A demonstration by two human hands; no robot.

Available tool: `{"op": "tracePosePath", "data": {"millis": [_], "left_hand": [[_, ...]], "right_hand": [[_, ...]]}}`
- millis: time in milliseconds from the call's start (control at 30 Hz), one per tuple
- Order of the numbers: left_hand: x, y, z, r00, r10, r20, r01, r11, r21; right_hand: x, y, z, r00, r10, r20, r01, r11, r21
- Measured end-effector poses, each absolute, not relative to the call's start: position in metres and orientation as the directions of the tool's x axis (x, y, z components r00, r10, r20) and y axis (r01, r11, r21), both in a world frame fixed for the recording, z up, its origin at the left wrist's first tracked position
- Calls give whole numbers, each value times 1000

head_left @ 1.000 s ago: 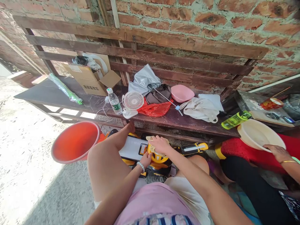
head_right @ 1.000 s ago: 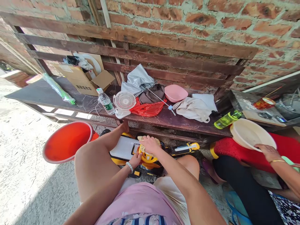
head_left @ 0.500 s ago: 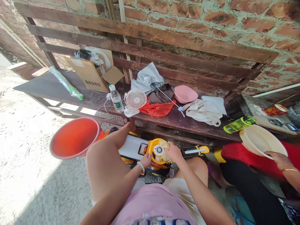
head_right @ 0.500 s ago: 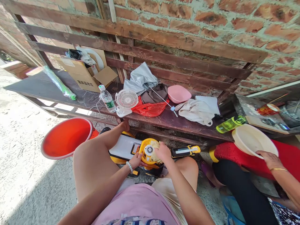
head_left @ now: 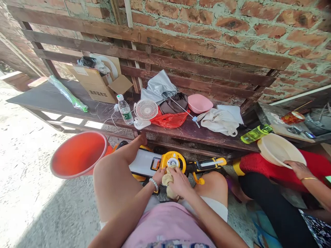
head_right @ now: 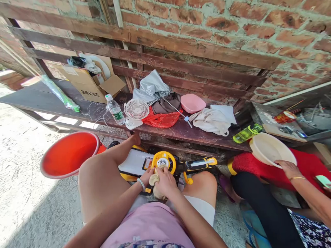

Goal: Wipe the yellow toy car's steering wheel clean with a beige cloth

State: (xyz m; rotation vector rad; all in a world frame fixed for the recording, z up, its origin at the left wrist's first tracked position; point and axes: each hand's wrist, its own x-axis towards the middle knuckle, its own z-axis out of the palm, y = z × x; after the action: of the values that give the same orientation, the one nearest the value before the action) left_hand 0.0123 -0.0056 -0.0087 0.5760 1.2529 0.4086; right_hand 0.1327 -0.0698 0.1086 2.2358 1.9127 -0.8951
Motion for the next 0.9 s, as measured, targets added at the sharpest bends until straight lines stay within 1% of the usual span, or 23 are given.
{"op": "tracePosePath", "data": {"millis": [67, 133, 233, 300, 367, 433, 500, 567, 633, 733, 833, 900], "left_hand": [[11, -5, -3, 271, 524, -807, -2, 839, 544], [9, -3, 3, 310, 470, -827, -90, 880, 466], [4, 0, 10, 344, 450, -824, -217, 892, 397], [2, 2, 12, 348, 451, -822, -259, 889, 378], [1, 4, 12, 353, 445, -823, -296, 888, 352], [2, 5, 13, 375, 448, -811, -368, 875, 314], [3, 6, 14, 412, 476, -777, -464, 844, 271], [5, 7, 15, 416, 503, -758, -522, 814, 254], [7, 8, 16, 388, 492, -779, -490, 826, 277], [8, 7, 17, 354, 463, -812, -352, 871, 343], [11, 4, 16, 302, 520, -799, -216, 853, 474], [14, 1, 14, 248, 556, -793, -96, 829, 551]], "right_hand": [[144, -45, 115, 135, 918, -374, 930, -248, -272], [153, -16, 116, 175, 934, -311, 940, -253, -229], [149, 16, 106, 121, 933, -339, 963, -193, -189], [134, 23, 96, 59, 926, -372, 981, -124, -151], [117, 17, 88, 6, 929, -371, 991, -56, -125], [105, 1, 84, -52, 932, -359, 990, 1, -139], [104, -20, 81, -123, 920, -372, 981, 57, -183], [114, -42, 78, -189, 898, -398, 968, 101, -232], [133, -61, 76, -247, 876, -414, 951, 136, -279], [165, -81, 76, -270, 868, -417, 937, 136, -323], [191, -81, 83, -170, 898, -407, 954, 45, -298], [200, -68, 89, -91, 929, -360, 963, -10, -268]]}}
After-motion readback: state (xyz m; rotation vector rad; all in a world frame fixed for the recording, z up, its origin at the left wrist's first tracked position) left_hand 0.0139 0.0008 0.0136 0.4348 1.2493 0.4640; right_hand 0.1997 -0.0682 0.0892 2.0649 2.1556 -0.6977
